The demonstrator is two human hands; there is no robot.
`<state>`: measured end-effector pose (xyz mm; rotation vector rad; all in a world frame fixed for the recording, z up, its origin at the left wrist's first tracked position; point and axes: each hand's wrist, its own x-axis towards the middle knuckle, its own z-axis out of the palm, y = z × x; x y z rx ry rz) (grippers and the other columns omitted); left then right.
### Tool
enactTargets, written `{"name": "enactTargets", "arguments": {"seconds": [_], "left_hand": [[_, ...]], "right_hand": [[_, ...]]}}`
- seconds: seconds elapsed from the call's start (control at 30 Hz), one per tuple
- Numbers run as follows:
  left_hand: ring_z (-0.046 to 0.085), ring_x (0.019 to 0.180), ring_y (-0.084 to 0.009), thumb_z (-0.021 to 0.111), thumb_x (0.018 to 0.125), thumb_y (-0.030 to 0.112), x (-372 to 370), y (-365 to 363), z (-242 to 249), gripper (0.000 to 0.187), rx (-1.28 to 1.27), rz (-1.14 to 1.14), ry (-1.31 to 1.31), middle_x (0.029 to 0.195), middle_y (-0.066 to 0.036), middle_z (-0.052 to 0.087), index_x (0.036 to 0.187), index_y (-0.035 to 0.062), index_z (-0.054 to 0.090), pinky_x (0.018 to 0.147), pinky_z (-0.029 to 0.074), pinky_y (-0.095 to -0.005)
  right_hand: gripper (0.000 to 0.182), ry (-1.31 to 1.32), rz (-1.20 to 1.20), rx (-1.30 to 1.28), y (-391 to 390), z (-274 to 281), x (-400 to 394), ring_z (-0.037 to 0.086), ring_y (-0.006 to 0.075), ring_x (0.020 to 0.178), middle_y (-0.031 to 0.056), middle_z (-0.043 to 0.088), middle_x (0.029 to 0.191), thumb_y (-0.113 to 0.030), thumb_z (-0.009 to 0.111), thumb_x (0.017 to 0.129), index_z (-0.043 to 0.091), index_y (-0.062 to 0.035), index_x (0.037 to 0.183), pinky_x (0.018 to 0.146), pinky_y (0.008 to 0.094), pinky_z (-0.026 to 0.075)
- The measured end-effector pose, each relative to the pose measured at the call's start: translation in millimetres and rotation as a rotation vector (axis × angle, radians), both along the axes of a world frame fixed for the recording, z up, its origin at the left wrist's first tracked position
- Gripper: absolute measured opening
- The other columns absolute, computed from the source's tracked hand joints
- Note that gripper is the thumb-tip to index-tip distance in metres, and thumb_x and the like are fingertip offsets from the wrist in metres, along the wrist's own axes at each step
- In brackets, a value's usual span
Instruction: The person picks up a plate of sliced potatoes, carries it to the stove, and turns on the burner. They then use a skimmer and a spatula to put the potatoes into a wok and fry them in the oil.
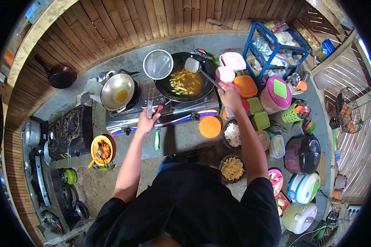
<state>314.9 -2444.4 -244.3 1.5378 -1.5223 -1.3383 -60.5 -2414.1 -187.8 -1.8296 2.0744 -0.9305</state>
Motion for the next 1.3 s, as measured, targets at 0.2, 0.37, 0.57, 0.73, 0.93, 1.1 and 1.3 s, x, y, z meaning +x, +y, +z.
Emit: {"name": "enactTargets", "arguments": {"seconds": [0.2,0.37,0.57,0.73,0.93,1.1,1.3], "left_hand": [[0.068,0.063,-0.0154,0.073,0.084,0.011,0,0,-1,0.029,-0.021,0.009,0.0,0.077,-0.007,0.064,0.103,0.0037,0.052,0.044,0.048,-0.0303],[0.067,0.062,-0.015,0.072,0.085,0.01,0,-1,-1,0.029,-0.044,0.001,-0.011,0.077,-0.006,0.062,0.103,0.0039,0.05,0.043,0.047,-0.0284],[0.066,0.062,-0.0144,0.07,0.086,0.007,0,-1,0,0.028,-0.001,-0.005,0.005,0.08,-0.006,0.061,0.103,0.0045,0.048,0.042,0.045,-0.0266],[0.065,0.061,-0.0139,0.07,0.086,0.006,-1,1,3,0.028,-0.012,-0.001,0.0,0.08,-0.006,0.061,0.103,0.0051,0.048,0.042,0.046,-0.0264],[0.068,0.062,-0.0158,0.072,0.085,0.01,1,-2,-5,0.03,-0.013,0.007,0.027,0.081,-0.008,0.063,0.104,0.0032,0.051,0.043,0.048,-0.0298],[0.065,0.062,-0.0142,0.07,0.085,0.007,0,0,3,0.029,0.001,-0.011,0.013,0.08,-0.006,0.061,0.104,0.0045,0.048,0.043,0.047,-0.0267],[0.065,0.062,-0.014,0.071,0.085,0.008,1,-1,1,0.029,-0.023,-0.018,0.004,0.079,-0.006,0.062,0.104,0.0038,0.048,0.043,0.047,-0.0269]], "right_hand": [[0.032,-0.058,0.164,0.176,9,26,-5,0.067,0.0332,0.097,0.0227,0.068,0.103,-0.014,0.06,0.088,0.065,0.0026,0.114,0.088,0.0365,0.05],[0.032,-0.205,0.282,0.284,16,7,7,0.068,0.0351,0.091,0.0235,0.068,0.099,-0.013,0.06,0.087,0.064,0.0043,0.113,0.082,0.0396,0.051],[0.033,0.077,0.098,0.201,10,-4,3,0.065,0.0377,0.096,0.0247,0.066,0.102,-0.018,0.056,0.089,0.064,-0.0021,0.117,0.084,0.0446,0.051],[0.032,0.12,-0.036,0.092,10,-1,1,0.064,0.0379,0.098,0.0236,0.065,0.105,-0.017,0.056,0.089,0.064,-0.0047,0.118,0.085,0.0451,0.05],[0.031,0.186,-0.094,0.17,6,-9,-2,0.064,0.0389,0.095,0.024,0.065,0.102,-0.016,0.056,0.089,0.063,-0.0038,0.117,0.082,0.046,0.05],[0.032,-0.171,0.06,0.323,0,-31,-10,0.067,0.0355,0.094,0.0252,0.066,0.1,-0.018,0.058,0.09,0.064,-0.0012,0.117,0.081,0.0433,0.051],[0.032,-0.106,0.099,0.037,-3,-30,-6,0.066,0.0353,0.099,0.0256,0.066,0.103,-0.017,0.058,0.091,0.064,0.0032,0.115,0.087,0.04,0.05]]}}
